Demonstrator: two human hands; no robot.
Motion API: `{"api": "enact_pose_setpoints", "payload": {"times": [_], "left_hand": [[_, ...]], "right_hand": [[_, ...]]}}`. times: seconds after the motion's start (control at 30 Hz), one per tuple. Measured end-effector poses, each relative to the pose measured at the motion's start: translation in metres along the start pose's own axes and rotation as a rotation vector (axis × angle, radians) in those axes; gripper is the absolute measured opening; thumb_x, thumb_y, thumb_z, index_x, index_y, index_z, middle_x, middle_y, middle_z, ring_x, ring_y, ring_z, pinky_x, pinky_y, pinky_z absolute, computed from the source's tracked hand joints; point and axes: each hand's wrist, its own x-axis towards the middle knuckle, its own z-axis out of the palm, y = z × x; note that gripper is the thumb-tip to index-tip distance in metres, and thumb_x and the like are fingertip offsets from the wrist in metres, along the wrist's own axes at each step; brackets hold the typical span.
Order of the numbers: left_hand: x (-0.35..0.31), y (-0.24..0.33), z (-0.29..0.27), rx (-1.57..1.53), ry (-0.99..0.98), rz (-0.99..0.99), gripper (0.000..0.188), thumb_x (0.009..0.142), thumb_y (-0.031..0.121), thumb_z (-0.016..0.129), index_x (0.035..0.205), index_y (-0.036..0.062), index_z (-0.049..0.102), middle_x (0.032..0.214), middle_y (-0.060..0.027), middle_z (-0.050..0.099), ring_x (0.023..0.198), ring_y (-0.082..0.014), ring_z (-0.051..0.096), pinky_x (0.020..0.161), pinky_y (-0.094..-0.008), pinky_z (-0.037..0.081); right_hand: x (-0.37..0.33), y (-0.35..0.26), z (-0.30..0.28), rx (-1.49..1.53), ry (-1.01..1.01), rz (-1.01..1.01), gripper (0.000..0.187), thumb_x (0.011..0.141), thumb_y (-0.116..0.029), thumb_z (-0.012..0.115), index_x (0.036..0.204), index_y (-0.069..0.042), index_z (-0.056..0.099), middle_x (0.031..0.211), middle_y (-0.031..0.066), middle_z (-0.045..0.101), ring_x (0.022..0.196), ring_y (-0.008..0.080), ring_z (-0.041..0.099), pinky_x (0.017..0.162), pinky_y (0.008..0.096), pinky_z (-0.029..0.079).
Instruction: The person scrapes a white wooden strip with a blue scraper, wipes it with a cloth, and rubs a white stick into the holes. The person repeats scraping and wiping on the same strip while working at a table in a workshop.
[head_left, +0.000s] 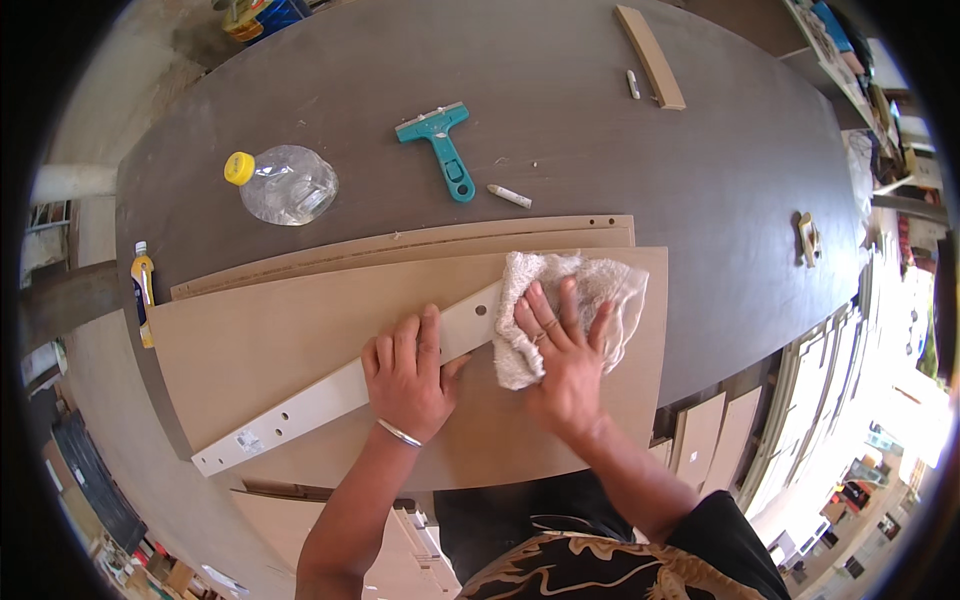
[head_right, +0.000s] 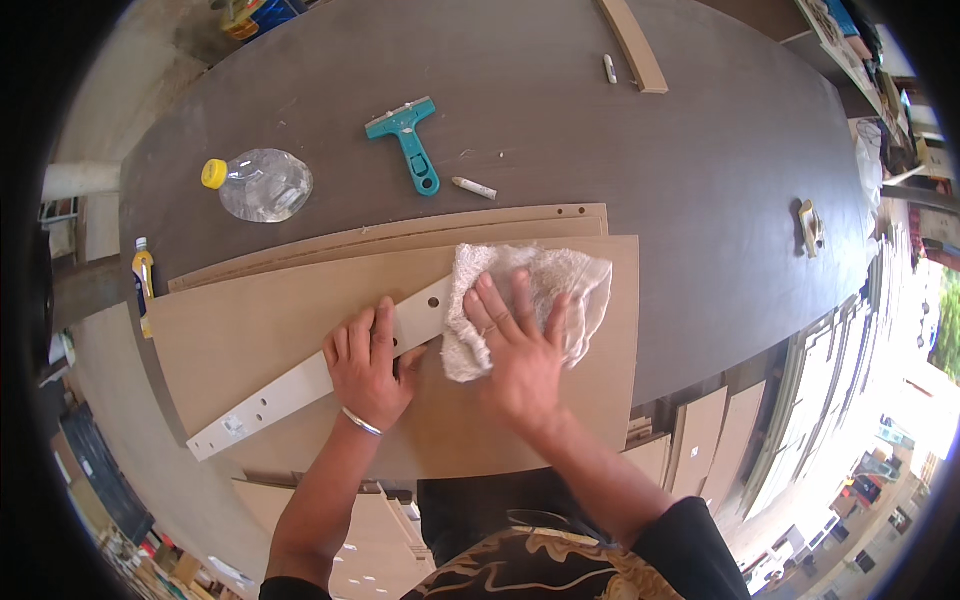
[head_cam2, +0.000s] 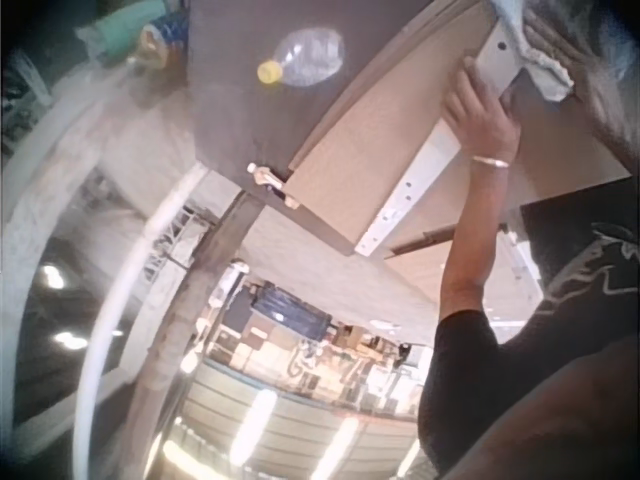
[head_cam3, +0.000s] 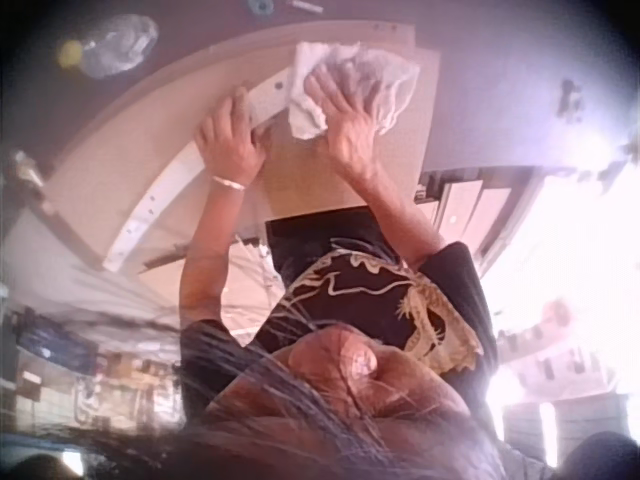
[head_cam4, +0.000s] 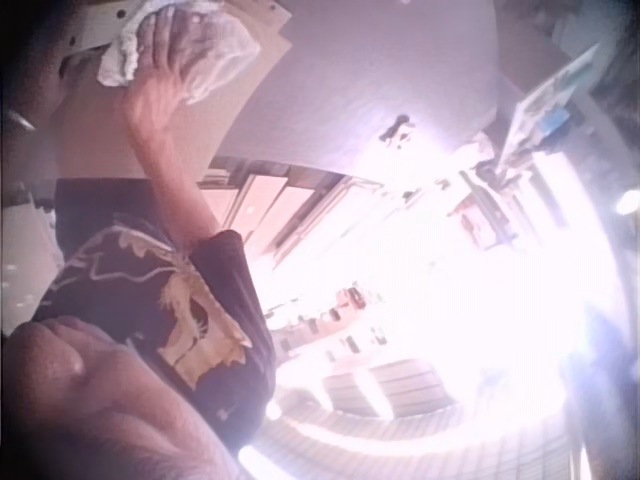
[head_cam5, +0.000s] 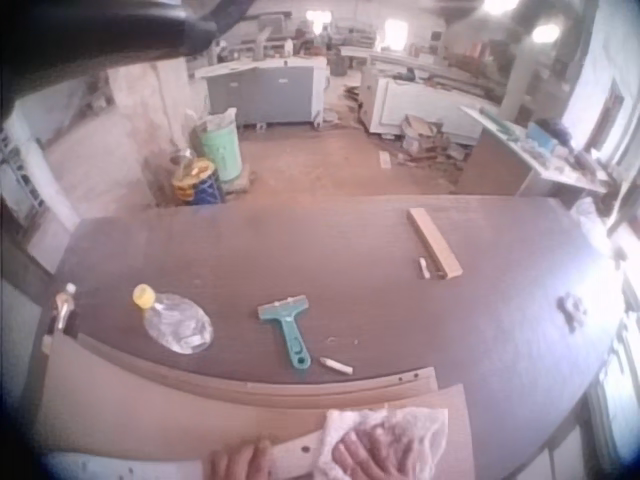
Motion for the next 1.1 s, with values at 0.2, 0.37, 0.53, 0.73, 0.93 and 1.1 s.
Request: {"api": "enact_pose_setpoints", "payload": {"times": [0.2, 0.37, 0.53, 0.73, 0.93, 1.1], "left_hand": [[0.000, -0.001, 0.000, 0.007, 0.010, 0.008, 0.061, 0.103, 0.043, 0.058, 0.146, -0.0006, 0.060, 0.129, -0.0160, 0.060, 0.114, -0.0350, 0.058, 0.099, -0.0518, 0.042], [0.000, -0.001, 0.001, 0.005, 0.013, 0.012, 0.062, 0.103, 0.045, 0.059, 0.145, -0.0007, 0.060, 0.128, -0.0153, 0.060, 0.113, -0.0352, 0.058, 0.099, -0.0524, 0.042], [-0.001, -0.001, 0.003, 0.038, 0.005, 0.002, 0.064, 0.102, 0.046, 0.060, 0.145, -0.0009, 0.060, 0.127, -0.0153, 0.060, 0.113, -0.0356, 0.058, 0.098, -0.0522, 0.042], [0.001, 0.001, 0.002, 0.003, 0.039, -0.003, 0.060, 0.102, 0.043, 0.060, 0.142, -0.0017, 0.062, 0.125, -0.0159, 0.061, 0.111, -0.0363, 0.059, 0.097, -0.0526, 0.043], [0.002, -0.002, -0.001, 0.020, 0.022, 0.013, 0.059, 0.099, 0.042, 0.067, 0.143, 0.0019, 0.063, 0.125, -0.0116, 0.062, 0.111, -0.0315, 0.058, 0.096, -0.0493, 0.043], [0.001, 0.002, 0.002, 0.008, 0.068, 0.001, 0.060, 0.098, 0.040, 0.066, 0.142, -0.0008, 0.063, 0.124, -0.0149, 0.062, 0.110, -0.0353, 0.059, 0.095, -0.0515, 0.043]], "right_hand": [[-0.010, 0.009, 0.013, -0.192, -0.126, -0.234, 0.071, 0.089, -0.027, 0.065, 0.158, -0.014, 0.055, 0.171, 0.0047, 0.042, 0.162, 0.0335, 0.029, 0.127, 0.0726, 0.002], [-0.003, 0.008, 0.007, -0.318, -0.165, -0.438, 0.080, 0.079, -0.024, 0.074, 0.157, -0.017, 0.057, 0.170, 0.0047, 0.045, 0.164, 0.0335, 0.024, 0.128, 0.0696, -0.004], [-0.002, -0.001, 0.005, -0.284, -0.196, -0.267, 0.066, 0.088, -0.021, 0.067, 0.153, -0.017, 0.061, 0.167, 0.0031, 0.049, 0.164, 0.0360, 0.025, 0.128, 0.0705, -0.005], [-0.001, 0.006, 0.003, -0.055, -0.107, -0.145, 0.068, 0.089, -0.018, 0.061, 0.157, -0.021, 0.057, 0.171, -0.0007, 0.043, 0.164, 0.0321, 0.024, 0.125, 0.0758, 0.001], [0.006, -0.004, 0.003, -0.139, -0.223, -0.370, 0.064, 0.087, -0.021, 0.066, 0.152, -0.020, 0.063, 0.169, 0.0002, 0.046, 0.163, 0.0312, 0.029, 0.126, 0.0743, 0.000], [0.012, 0.006, -0.011, -0.182, -0.161, -0.222, 0.066, 0.084, -0.019, 0.070, 0.150, -0.020, 0.065, 0.167, 0.0010, 0.048, 0.163, 0.0338, 0.027, 0.128, 0.0709, -0.004]]}}
